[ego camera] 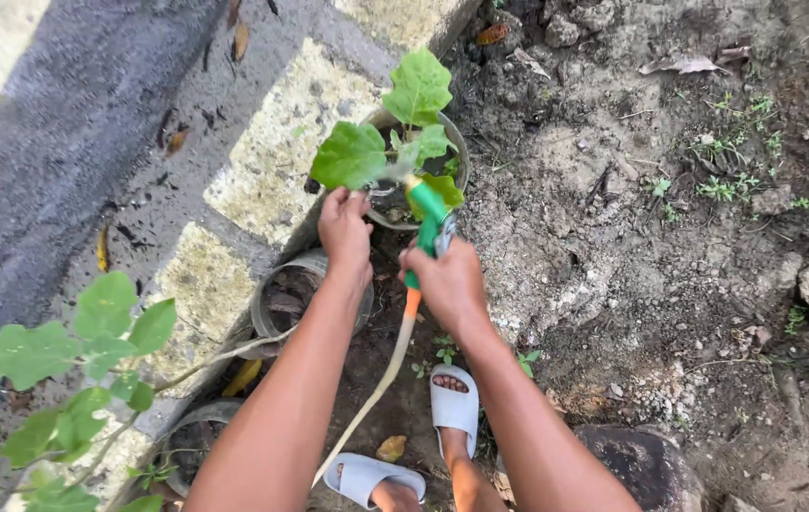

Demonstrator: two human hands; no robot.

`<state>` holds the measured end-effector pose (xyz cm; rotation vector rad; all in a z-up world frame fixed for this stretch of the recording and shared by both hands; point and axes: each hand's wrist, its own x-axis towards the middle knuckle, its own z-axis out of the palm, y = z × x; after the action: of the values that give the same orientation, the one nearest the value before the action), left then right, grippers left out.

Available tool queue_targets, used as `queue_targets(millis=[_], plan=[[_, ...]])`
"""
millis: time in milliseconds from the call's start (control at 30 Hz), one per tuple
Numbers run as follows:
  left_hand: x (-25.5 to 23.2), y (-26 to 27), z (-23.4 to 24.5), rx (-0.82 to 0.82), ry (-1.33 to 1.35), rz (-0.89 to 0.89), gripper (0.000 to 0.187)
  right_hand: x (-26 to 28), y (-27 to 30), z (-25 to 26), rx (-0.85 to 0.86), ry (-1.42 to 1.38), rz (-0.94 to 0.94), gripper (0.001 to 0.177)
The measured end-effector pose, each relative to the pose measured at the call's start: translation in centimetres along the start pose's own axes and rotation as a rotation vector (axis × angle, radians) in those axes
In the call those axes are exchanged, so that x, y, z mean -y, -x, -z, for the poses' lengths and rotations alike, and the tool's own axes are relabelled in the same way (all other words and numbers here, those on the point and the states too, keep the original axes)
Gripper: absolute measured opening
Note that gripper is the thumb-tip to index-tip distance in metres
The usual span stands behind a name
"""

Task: Watering various potted plants in an outdoor garden area using a hose with a spray nozzle.

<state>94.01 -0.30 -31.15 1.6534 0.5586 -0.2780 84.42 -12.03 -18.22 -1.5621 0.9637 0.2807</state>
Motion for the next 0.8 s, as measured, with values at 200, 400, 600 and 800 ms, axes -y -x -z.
queue_targets(millis=[200, 400, 600, 800], plan=[[-5.3, 3.2, 3.1, -0.025, -0.297, -0.195, 0.048, 1.4, -2.4, -0.6, 0.021, -0.049, 0.05, 0.009], [-10.3, 6.2, 3.0, 0.335, -0.934, -0.365, 0.053, -2.7, -5.7, -0.9, -0.033, 0.031, -0.007, 0.013], [-10.2, 3.5, -0.7, 0.489, -1.248, -0.579, 0.068, -5.7, -9.9, -2.1, -0.149, 0.095, -0.012, 0.023], [-11.2, 1.8, -4.6, 0.649, -1.288, -0.551, 0.088, -4.1, -10.7, -1.7, -0.119, 0.014, -0.027, 0.02]])
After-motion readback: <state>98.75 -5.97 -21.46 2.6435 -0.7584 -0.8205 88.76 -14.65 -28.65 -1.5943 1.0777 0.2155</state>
